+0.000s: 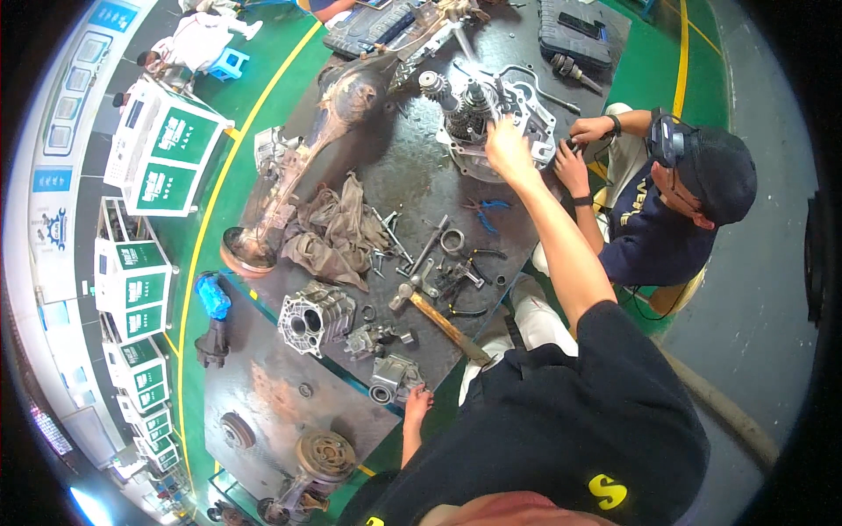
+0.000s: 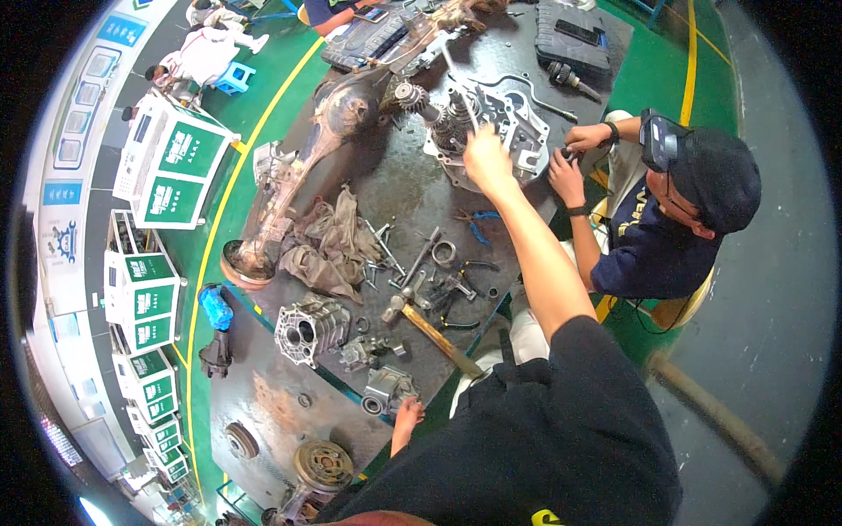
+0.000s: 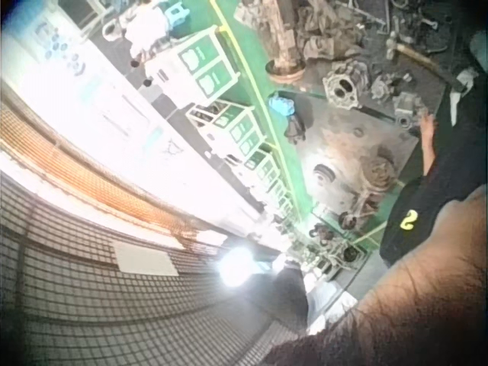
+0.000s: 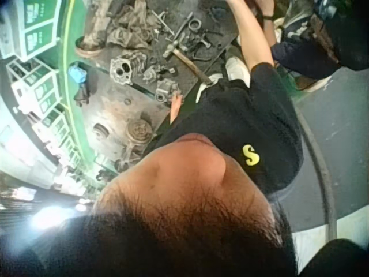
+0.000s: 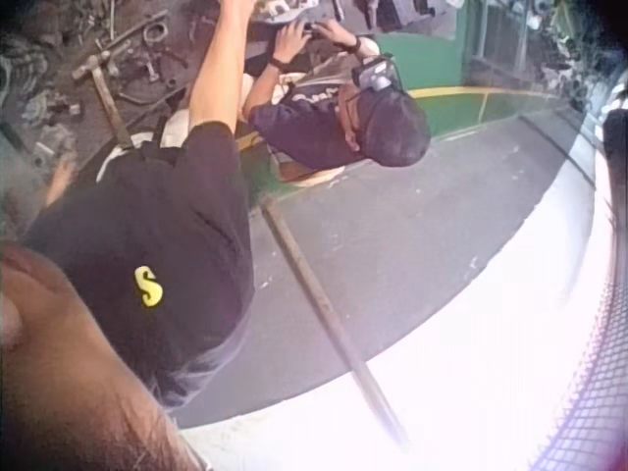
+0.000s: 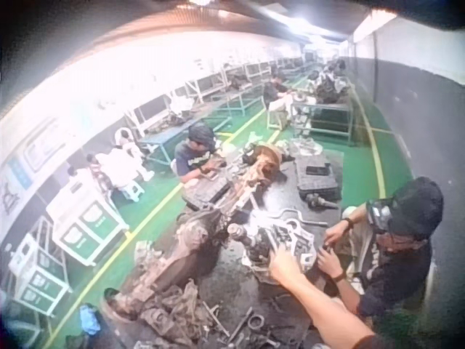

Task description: The person assembles internal gearbox components by placing gears and shafts onto the assembly, measuring distances with a caliper, and securing parts with a hammer and punch.

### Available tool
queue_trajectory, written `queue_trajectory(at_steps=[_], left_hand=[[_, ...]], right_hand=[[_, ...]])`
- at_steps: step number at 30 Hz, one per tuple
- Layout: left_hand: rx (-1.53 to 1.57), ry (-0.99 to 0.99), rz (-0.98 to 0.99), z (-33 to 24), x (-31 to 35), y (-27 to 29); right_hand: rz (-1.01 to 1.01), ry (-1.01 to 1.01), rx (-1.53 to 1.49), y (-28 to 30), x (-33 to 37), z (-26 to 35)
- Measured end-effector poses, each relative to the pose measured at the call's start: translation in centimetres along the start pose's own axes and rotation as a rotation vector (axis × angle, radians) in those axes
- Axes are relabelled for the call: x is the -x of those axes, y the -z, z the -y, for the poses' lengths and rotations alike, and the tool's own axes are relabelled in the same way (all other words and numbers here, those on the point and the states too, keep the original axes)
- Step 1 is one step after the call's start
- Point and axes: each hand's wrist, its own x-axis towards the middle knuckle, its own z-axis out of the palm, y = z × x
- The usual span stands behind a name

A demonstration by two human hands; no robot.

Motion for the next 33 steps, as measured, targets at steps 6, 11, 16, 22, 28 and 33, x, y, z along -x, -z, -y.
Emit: queue_trajectory(at_steps=[6,11,16,22,28,33], left_hand=[[0.04,-0.005,-0.008,0.1,0.0,0.0],[0.037,-0.004,-0.019,-0.8,-0.4,-0.9],[0.024,-0.041,0.003,-1.0,-0.7,-1.1],[0.038,-0.062,0.02,-0.2,-1.4,-2.1],[0.09,-0.048,-0.002,-0.1,-1.0,-2.3],[0.131,-0.044,-0.023,0.4,-0.4,-2.1]], right_hand=[[-0.005,-0.023,0.015,-0.4,1.0,-1.3],[-0.073,0.056,-0.04,-0.4,1.4,-1.3],[0.425,-0.009,0.138,0.3,-0.8,-1.2],[0.261,0.046,0.203,-0.8,-0.6,-2.5],[0.164,-0.089,0.139,-1.6,0.0,-3.1],[0.018,-0.049,0.052,-0.9,-0.1,-2.4]])
